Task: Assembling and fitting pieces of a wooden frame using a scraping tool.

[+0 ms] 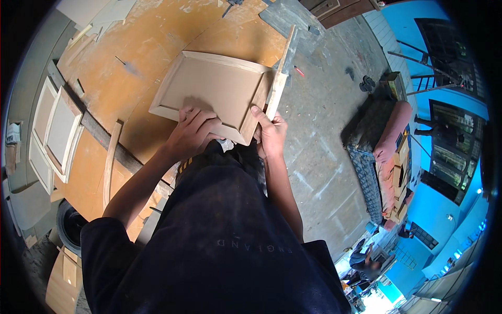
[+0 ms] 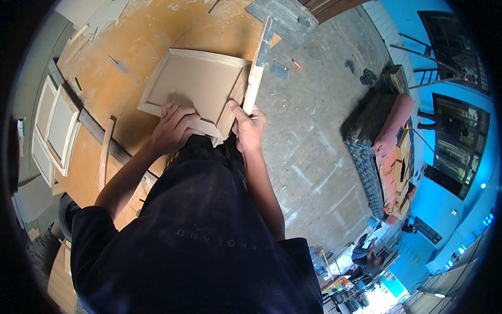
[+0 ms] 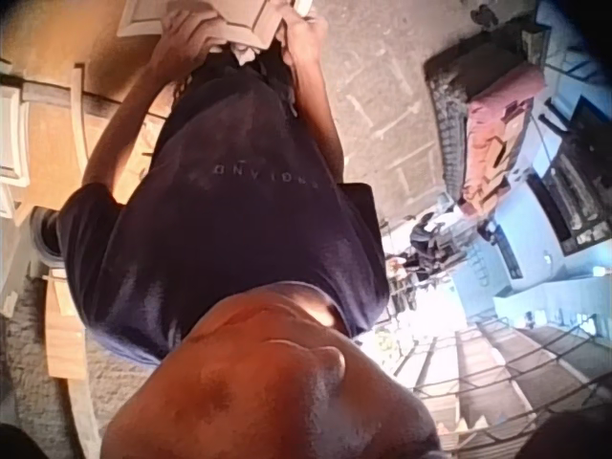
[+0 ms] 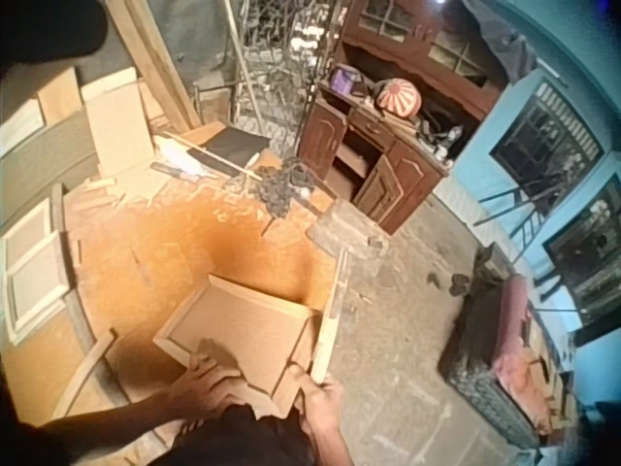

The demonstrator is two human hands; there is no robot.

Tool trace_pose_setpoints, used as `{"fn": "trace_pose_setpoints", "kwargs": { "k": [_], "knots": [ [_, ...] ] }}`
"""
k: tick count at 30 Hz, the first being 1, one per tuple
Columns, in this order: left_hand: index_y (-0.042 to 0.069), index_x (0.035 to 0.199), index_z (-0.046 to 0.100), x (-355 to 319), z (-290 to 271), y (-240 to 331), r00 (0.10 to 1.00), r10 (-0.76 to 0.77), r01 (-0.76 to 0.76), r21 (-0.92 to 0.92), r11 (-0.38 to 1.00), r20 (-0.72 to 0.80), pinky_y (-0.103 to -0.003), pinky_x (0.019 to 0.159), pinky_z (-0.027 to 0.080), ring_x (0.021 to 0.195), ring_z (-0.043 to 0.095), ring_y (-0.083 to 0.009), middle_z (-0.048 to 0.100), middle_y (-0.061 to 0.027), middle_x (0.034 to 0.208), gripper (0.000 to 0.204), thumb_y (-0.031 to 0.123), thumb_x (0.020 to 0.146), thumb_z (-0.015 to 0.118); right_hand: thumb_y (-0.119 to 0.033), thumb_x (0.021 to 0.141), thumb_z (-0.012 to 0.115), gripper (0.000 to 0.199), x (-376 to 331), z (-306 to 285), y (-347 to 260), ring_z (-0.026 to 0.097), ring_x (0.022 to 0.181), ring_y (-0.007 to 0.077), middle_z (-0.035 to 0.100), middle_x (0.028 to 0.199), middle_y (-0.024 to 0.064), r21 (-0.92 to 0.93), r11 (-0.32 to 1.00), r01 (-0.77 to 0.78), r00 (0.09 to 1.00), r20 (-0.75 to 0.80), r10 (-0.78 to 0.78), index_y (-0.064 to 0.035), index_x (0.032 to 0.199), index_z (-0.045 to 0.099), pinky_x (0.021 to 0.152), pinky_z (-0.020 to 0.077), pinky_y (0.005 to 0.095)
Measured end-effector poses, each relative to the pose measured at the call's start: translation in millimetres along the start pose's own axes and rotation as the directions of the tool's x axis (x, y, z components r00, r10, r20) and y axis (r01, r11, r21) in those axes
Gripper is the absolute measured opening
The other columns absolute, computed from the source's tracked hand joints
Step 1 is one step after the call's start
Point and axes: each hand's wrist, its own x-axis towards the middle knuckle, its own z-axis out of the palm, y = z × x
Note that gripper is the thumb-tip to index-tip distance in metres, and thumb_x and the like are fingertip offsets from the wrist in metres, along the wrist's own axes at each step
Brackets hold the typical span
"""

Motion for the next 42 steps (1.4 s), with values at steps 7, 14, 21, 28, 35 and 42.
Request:
{"fn": "trace_pose_setpoints", "kwargs": {
  "k": [7,14,21,28,35,42],
  "knots": [
    [0.01,0.11,0.067,27,-45,14,0.981,0.021,-0.02,0.009,1.0,-0.195,-0.044,0.096,0.035,0.1,0.059,-0.023,0.062,-0.0048,0.108,0.037,0.026,0.079,0.077,-0.006,0.086,0.08,0.017,-28,27,-56,0.039,0.042,0.0029,0.054,0.063,-0.0042,0.072,0.975,0.21,0.977,0.027,-0.212,-0.0011,0.096,0.067,0.037,0.0288,0.0225],
    [0.013,0.111,0.071,55,-90,29,0.933,0.119,-0.095,0.087,0.992,-0.338,-0.042,0.093,0.037,0.099,0.059,-0.023,0.063,-0.002,0.108,0.038,0.031,0.078,0.077,-0.004,0.086,0.078,0.028,-67,46,-118,0.043,0.043,0.003,0.069,0.08,0.0065,0.221,0.924,0.313,0.937,0.085,-0.338,0.0058,0.108,0.064,0.038,0.0307,0.02],
    [0.013,0.109,0.073,58,-102,33,0.904,0.157,-0.117,0.123,0.985,-0.397,-0.042,0.092,0.038,0.097,0.057,-0.023,0.064,-0.0017,0.108,0.036,0.039,0.083,0.072,-0.002,0.087,0.077,0.031,-84,56,-134,0.045,0.046,0.0025,0.071,0.084,0.0095,0.258,0.893,0.369,0.909,0.099,-0.404,0.0063,0.113,0.062,0.04,0.03,0.019],
    [0.014,0.109,0.073,65,-94,37,0.902,0.182,-0.139,0.135,0.981,-0.393,-0.042,0.092,0.038,0.098,0.057,-0.0226,0.064,-0.002,0.109,0.035,0.038,0.083,0.072,-0.003,0.087,0.078,0.03,-81,43,-133,0.044,0.044,0.0024,0.07,0.081,0.0085,0.248,0.889,0.384,0.911,0.057,-0.409,0.0065,0.111,0.062,0.04,0.0298,0.0192],
    [0.015,0.112,0.071,71,-84,40,0.907,0.177,-0.142,0.118,0.983,-0.383,-0.042,0.093,0.038,0.101,0.057,-0.0214,0.062,-0.0009,0.112,0.033,0.032,0.084,0.072,-0.011,0.091,0.073,0.025,-75,36,-132,0.038,0.041,0.0015,0.064,0.075,0.0055,0.191,0.907,0.375,0.921,0.036,-0.388,0.0027,0.107,0.06,0.037,0.0267,0.0176],
    [0.015,0.113,0.071,72,-84,45,0.902,0.179,-0.143,0.12,0.982,-0.393,-0.042,0.093,0.038,0.102,0.057,-0.0207,0.062,0.0001,0.112,0.035,0.033,0.083,0.073,-0.007,0.089,0.075,0.027,-76,32,-131,0.041,0.04,0.0031,0.063,0.072,0.0037,0.285,0.885,0.367,0.918,0.041,-0.394,0.0066,0.108,0.062,0.037,0.0305,0.0198]
  ]
}}
